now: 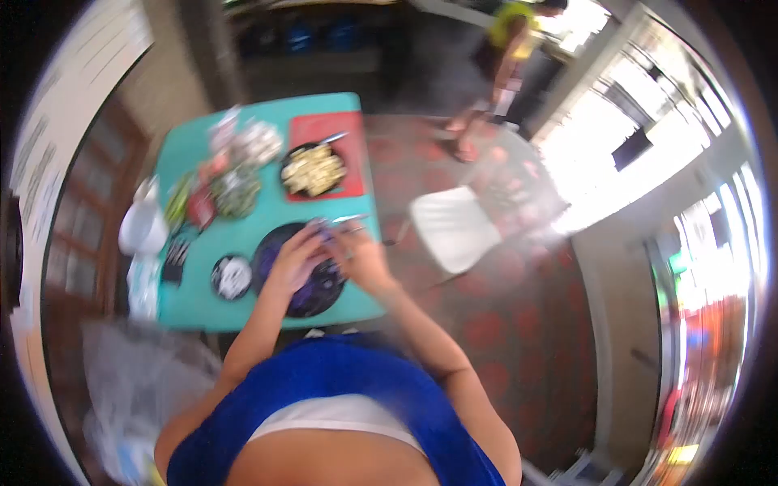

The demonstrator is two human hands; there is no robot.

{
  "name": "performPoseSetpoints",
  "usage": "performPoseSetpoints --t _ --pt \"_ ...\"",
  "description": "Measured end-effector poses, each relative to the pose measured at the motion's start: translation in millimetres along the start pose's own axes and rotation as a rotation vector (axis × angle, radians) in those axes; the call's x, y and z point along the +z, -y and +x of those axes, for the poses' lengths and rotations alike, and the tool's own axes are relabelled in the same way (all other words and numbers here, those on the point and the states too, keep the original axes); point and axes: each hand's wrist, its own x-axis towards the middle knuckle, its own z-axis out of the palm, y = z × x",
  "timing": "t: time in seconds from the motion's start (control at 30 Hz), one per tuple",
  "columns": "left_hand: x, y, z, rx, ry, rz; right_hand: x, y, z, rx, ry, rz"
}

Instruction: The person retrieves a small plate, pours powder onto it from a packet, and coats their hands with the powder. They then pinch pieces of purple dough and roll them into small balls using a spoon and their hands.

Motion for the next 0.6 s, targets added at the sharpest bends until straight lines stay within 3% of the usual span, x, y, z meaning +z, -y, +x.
performPoseSetpoints --t 0.13,0.2,0.23,0.3,0.37,0.4,0.6 --pt "-18.7 18.6 23.1 -0.024 -0.021 -0.093 -48.8 0.5 8.7 0.050 0.116 -0.003" --pt "-26.4 17.9 22.7 -0.067 -0.029 -0.090 -88.9 -26.1 15.5 0.190 -0.095 0.125" --pt "-28.5 18.3 22.1 -0.047 -0.045 -0.038 -115.8 -39.5 18.4 0.131 -0.320 0.082" --pt "-36.7 16.3 22.1 -0.072 -0.071 0.046 -189.5 -66.3 21.4 0.247 -0.489 -0.054" --pt "-36.3 14.0 21.0 -0.098 -0.059 0.081 -268.4 -43.9 13.6 0.515 -0.629 -0.176" --pt "-29.9 10.7 18.9 -0.088 -0.089 0.114 -296.9 -88.0 4.2 0.429 -0.735 -0.357" --pt "-42.9 6.1 36.1 -0.155 0.010 0.153 -470.2 -38.3 -44.0 0.813 -0.677 -0.515"
